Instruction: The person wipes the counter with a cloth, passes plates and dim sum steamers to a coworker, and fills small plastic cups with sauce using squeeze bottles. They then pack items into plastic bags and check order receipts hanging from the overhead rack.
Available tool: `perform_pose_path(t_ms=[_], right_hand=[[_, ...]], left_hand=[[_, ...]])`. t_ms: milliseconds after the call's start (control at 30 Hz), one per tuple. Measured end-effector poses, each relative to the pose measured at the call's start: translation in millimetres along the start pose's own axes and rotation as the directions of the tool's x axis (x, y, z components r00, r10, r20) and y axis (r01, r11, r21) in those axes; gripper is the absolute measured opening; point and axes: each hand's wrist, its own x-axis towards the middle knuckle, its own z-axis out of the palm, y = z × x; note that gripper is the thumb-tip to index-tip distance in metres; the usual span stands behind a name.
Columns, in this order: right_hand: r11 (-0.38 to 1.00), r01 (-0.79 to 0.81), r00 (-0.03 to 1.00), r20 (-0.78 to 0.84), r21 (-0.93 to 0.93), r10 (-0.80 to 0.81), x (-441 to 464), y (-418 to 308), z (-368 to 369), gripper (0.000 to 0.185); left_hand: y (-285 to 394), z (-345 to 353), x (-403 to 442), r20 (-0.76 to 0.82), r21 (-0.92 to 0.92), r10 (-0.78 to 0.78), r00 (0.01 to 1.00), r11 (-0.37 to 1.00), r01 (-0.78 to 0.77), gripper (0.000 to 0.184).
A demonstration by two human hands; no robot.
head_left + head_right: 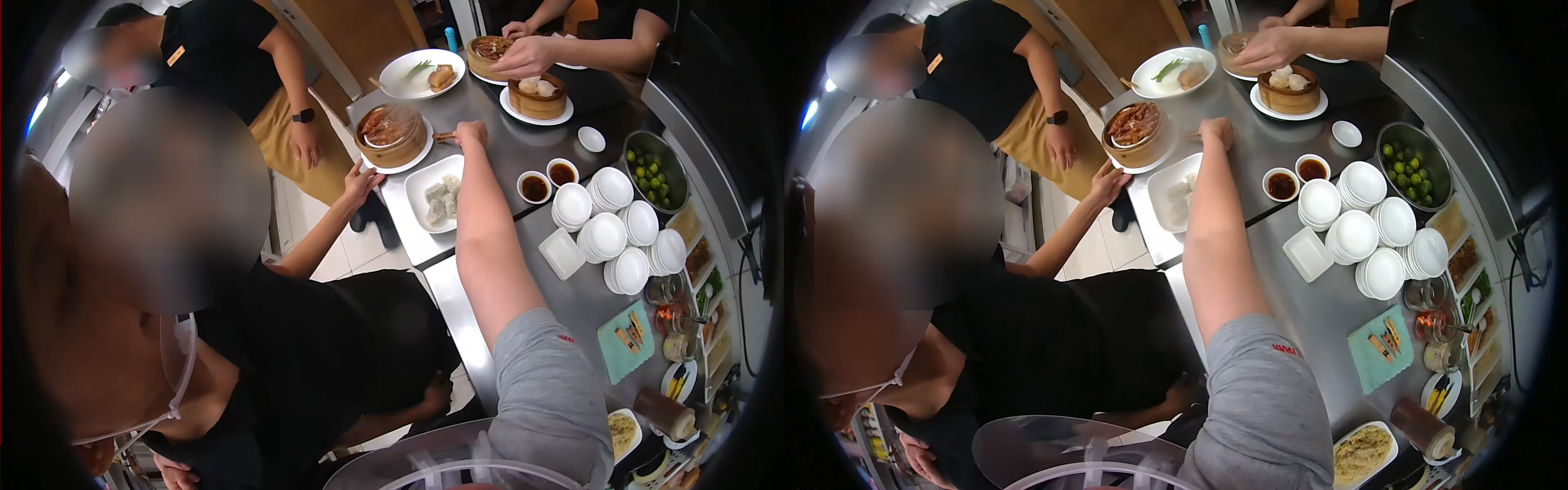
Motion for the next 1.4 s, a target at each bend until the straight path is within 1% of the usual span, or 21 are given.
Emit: perform_pose_path(t_ms=[133, 233, 300, 433, 500, 533, 600, 633, 700, 733, 867, 933, 967, 1000, 1067, 1133, 1167, 1200, 1233, 1333, 1400], right_hand=[[0.999, -0.040, 0.995, 0.085, -0.019, 0.042, -7, -9, 6, 0.004], [0.996, -0.073, 0.988, 0.143, 0.055, 0.065, 9, 1, 10, 0.004], [0.998, -0.036, 0.966, 0.257, 0.051, 0.022, 10, 1, 6, 0.006], [0.999, -0.027, 0.968, 0.251, 0.027, 0.019, 15, 5, 7, 0.012], [0.989, 0.134, 0.964, 0.239, -0.061, -0.116, 36, 17, 13, 0.015], [0.989, 0.131, 0.966, 0.231, -0.065, -0.113, 48, 27, 19, 0.015], [0.921, 0.335, 0.941, 0.027, -0.198, -0.337, 70, 48, 25, 0.018], [0.920, 0.333, 0.942, 0.019, -0.206, -0.336, 70, 54, 18, 0.018], [0.757, 0.446, 0.870, 0.031, -0.478, -0.492, 66, 63, 10, 0.019], [0.747, 0.417, 0.895, 0.093, -0.517, -0.436, 72, 63, 13, 0.019], [0.847, 0.314, 0.937, -0.006, -0.428, -0.350, 16, 44, -25, 0.016], [0.914, 0.199, 0.960, 0.256, -0.354, -0.110, 43, 61, -11, 0.016], [0.912, 0.201, 0.960, 0.257, -0.357, -0.111, 63, 73, 2, 0.016], [0.892, 0.352, 0.914, 0.309, -0.283, -0.262, 86, 87, 19, 0.017], [0.845, 0.498, 0.840, 0.350, -0.194, -0.415, 77, 82, 17, 0.020], [0.907, 0.407, 0.910, 0.136, -0.107, -0.392, 9, 55, -23, 0.026], [0.908, 0.405, 0.911, 0.137, -0.106, -0.390, -3, 55, -27, 0.026], [0.910, 0.406, 0.914, 0.050, -0.080, -0.403, -15, 54, -31, 0.025], [0.910, 0.411, 0.910, -0.037, -0.055, -0.413, -23, 52, -35, 0.025], [0.909, 0.376, 0.926, 0.042, -0.181, -0.375, -41, 42, -48, 0.023], [0.911, 0.395, 0.917, -0.015, -0.121, -0.399, -42, 47, -49, 0.022]], left_hand=[[-1, 4, 3, -0.017, 0.008, -0.013, 1.000, 1.000, 0.013, 0.031], [-4, 9, 7, -0.025, 0.008, -0.021, 0.999, 1.000, 0.021, 0.031], [-5, 13, 8, -0.031, 0.000, -0.018, 0.999, 1.000, 0.018, 0.030], [-6, 16, 8, -0.040, -0.010, -0.004, 0.999, 1.000, 0.004, 0.030], [-8, 19, 9, -0.045, -0.021, 0.003, 0.999, 1.000, -0.004, 0.030], [-9, 21, 10, -0.048, -0.030, 0.006, 0.999, 1.000, -0.007, 0.030], [-11, 24, 10, -0.065, -0.057, 0.019, 0.998, 0.998, -0.023, 0.030], [-12, 24, 9, -0.073, -0.069, 0.025, 0.997, 0.997, -0.030, 0.030], [-12, 22, 6, -0.090, -0.094, 0.031, 0.995, 0.995, -0.040, 0.029], [-11, 24, 8, -0.097, -0.112, 0.046, 0.994, 0.992, -0.057, 0.029], [-3, 34, 10, -0.143, -0.199, 0.070, 0.987, 0.975, -0.098, 0.029], [-14, 29, 2, -0.123, -0.156, 0.091, 0.988, 0.982, -0.110, 0.025], [-24, 27, -1, -0.104, -0.112, 0.120, 0.987, 0.985, -0.131, 0.022], [-35, 24, -4, -0.083, -0.068, 0.150, 0.985, 0.985, -0.156, 0.021], [-52, 20, -7, -0.043, 0.024, 0.211, 0.976, 0.977, -0.210, 0.026], [-41, 26, -10, -0.024, 0.076, 0.240, 0.971, 0.968, -0.238, 0.030], [-13, 45, -5, -0.179, -0.186, 0.082, 0.980, 0.976, -0.116, 0.018], [13, 61, 0, -0.282, -0.448, -0.112, 0.953, 0.893, -0.028, 0.018], [36, 71, 5, -0.282, -0.446, -0.114, 0.953, 0.895, -0.025, 0.018], [60, 78, 15, -0.119, -0.392, -0.079, 0.990, 0.920, 0.027, 0.015], [38, 73, 10, -0.282, -0.323, -0.245, 0.928, 0.935, 0.149, 0.015]])
